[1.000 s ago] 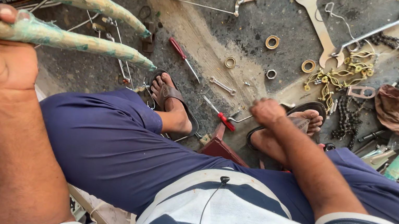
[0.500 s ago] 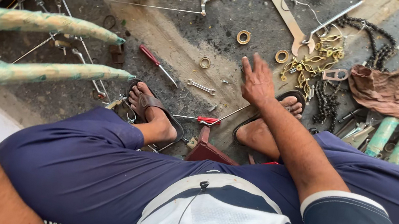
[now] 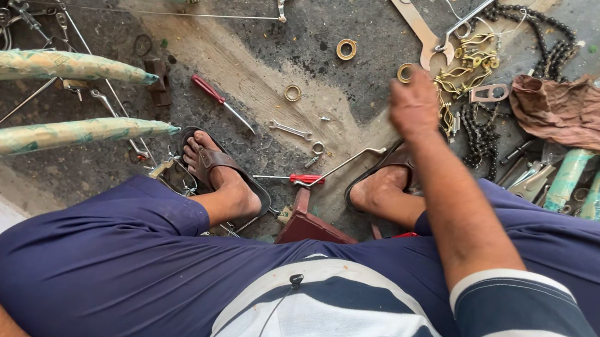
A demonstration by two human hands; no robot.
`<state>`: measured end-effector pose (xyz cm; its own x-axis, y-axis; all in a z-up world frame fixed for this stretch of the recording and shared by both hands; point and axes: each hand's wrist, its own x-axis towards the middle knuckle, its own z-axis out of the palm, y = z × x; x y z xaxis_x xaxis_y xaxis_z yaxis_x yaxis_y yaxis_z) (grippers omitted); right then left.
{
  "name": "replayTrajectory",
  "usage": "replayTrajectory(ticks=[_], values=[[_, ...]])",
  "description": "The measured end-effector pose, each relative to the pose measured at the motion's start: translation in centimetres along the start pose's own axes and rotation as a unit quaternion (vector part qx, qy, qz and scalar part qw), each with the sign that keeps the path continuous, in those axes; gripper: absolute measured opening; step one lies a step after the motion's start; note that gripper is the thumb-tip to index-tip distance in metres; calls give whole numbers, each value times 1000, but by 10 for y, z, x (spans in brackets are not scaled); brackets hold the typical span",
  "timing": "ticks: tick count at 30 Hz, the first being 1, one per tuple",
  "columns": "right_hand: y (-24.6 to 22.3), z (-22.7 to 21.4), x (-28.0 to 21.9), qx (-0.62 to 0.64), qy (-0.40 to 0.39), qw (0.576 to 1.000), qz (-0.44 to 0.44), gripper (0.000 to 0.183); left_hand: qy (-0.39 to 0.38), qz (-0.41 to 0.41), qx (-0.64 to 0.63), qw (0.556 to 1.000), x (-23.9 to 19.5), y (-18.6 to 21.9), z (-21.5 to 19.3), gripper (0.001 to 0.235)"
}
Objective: The person sits on the floor and assembles a bicycle headset by hand. They repeatedly pick up small metal rings and bearings from the ground and slide them onto a hollow metal tube, stacking them in a specific order.
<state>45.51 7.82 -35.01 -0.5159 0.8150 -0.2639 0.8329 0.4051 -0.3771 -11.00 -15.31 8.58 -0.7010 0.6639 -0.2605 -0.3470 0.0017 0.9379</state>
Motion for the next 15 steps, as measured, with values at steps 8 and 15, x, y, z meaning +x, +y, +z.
replayTrajectory(ticks=[8,15], values=[[51,-9,-10,22,-18,997,79,52,53,26,-19,998,-4,18,68,27],[38,-39,-3,37,-24,992,116,50,87,41,-24,995,-6,28,113,21]])
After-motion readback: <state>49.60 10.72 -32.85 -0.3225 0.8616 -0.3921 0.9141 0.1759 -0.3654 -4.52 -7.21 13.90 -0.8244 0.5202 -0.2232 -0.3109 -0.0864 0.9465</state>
